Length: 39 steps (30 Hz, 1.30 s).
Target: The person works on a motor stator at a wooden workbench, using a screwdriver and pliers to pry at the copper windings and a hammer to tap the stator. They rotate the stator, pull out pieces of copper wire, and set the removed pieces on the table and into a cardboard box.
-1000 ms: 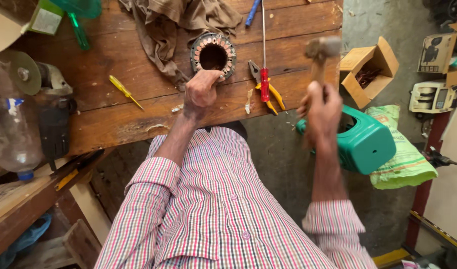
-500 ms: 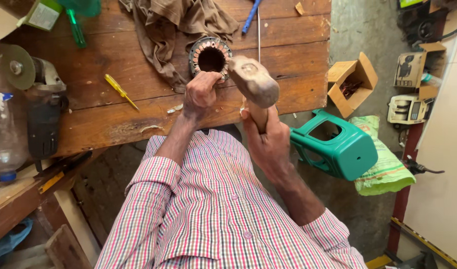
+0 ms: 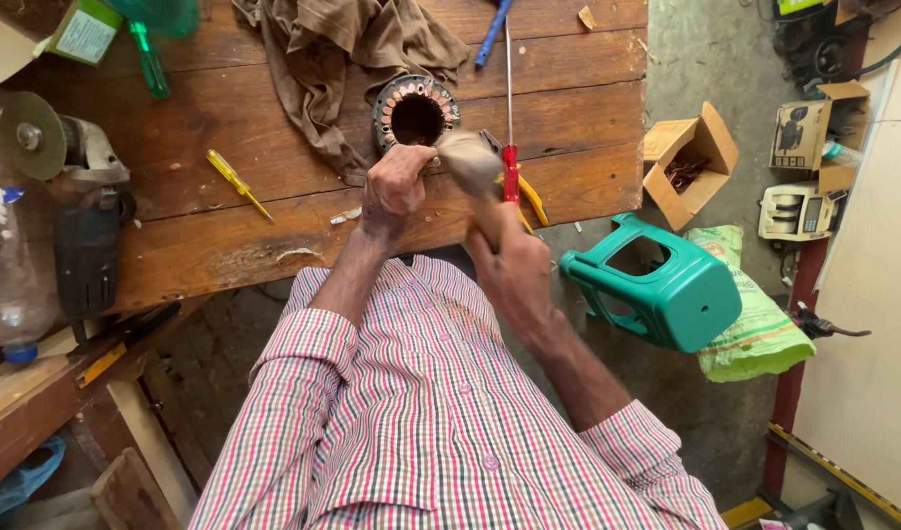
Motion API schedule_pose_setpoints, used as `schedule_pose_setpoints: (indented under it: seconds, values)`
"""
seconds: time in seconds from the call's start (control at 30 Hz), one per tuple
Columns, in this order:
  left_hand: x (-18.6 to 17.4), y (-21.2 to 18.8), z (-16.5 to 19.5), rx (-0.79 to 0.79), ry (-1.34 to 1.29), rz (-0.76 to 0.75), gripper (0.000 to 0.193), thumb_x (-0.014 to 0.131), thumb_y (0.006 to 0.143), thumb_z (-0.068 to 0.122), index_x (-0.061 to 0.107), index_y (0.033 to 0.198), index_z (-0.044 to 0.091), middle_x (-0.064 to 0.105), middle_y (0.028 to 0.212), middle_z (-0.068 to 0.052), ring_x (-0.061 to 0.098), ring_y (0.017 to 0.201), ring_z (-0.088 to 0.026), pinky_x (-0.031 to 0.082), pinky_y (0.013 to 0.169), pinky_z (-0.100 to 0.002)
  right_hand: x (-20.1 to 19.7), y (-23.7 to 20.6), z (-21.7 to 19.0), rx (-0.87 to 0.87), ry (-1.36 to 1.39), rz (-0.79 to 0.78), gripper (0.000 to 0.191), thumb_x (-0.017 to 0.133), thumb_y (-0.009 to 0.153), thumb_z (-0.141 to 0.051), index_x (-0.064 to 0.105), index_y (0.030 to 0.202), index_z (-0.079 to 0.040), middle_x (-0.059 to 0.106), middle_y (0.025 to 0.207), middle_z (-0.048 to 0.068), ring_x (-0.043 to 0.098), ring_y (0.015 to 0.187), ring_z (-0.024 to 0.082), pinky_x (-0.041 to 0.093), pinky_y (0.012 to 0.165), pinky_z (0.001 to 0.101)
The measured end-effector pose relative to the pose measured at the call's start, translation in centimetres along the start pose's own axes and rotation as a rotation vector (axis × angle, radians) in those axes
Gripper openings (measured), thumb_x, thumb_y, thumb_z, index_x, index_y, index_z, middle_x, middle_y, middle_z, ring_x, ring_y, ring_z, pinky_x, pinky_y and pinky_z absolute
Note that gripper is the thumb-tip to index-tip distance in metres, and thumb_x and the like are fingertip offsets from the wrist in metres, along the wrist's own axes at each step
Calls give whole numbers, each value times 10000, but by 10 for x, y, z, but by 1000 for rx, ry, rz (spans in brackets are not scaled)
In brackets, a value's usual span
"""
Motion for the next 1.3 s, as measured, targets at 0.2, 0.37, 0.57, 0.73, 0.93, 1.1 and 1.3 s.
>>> schedule_pose_setpoints:
  seconds: [0.2, 0.37, 0.57, 0.73, 0.93, 1.1, 1.3]
  values:
    - [3, 2, -2, 61, 6, 32, 266, 525, 863, -114, 677, 1063, -29, 723, 977, -190, 715, 919, -329, 598, 832, -405, -3, 1, 7, -65, -103, 1, 288, 682, 980, -322, 603, 1020, -47, 674, 746, 251, 684, 717, 453, 493, 594, 523]
    - [3, 1, -6, 7, 16, -1, 239, 528, 897, -121, 688, 1048, -27, 720, 928, -172, 719, 886, -307, 602, 800, -393, -5, -6, -1, -105, -4, 108, 322, 672, 975, -340, 583, 1027, -36, 680, 748, 239, 694, 733, 439, 504, 584, 506]
    - [0, 4, -4, 3, -10, 6, 196, 608, 842, -89, 692, 1003, -17, 708, 893, -177, 703, 862, -323, 581, 771, -413, 2, 6, 3, -52, -89, -34, 278, 685, 979, -312, 597, 1004, -49, 669, 720, 246, 690, 695, 438, 498, 586, 507]
    - [0, 3, -5, 27, 3, -9, 255, 555, 836, -115, 686, 1038, -29, 720, 961, -166, 711, 919, -323, 594, 821, -411, 1, -6, -2, -115, 72, 99, 314, 662, 981, -329, 569, 1025, -33, 675, 764, 236, 707, 717, 411, 520, 588, 480]
    - [4, 4, -13, 48, 58, 19, 159, 590, 816, -97, 660, 939, -25, 686, 908, -181, 700, 921, -343, 586, 838, -435, 4, 7, 0, -79, -70, -55, 255, 708, 971, -273, 609, 1012, -42, 672, 732, 235, 681, 706, 437, 494, 589, 509]
    - [4, 0, -13, 63, 23, 3, 177, 618, 839, -79, 688, 991, -21, 720, 946, -148, 701, 943, -320, 568, 857, -415, -6, -7, -8, -133, 70, 101, 309, 674, 955, -317, 586, 1058, -40, 676, 746, 227, 711, 705, 413, 523, 581, 496]
    - [3, 5, -13, 92, 79, 30, 142, 655, 861, -47, 722, 971, 10, 736, 965, -111, 701, 1011, -285, 558, 901, -395, -1, 15, -5, -27, -80, -80, 245, 692, 986, -263, 597, 1000, -38, 662, 727, 245, 672, 697, 449, 495, 592, 519]
Point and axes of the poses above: each hand's wrist, its own y-axis towards the middle knuckle, its own x-axis out of the palm, z = x × y, the point moved 6 cm from there along y, towards the middle knuckle
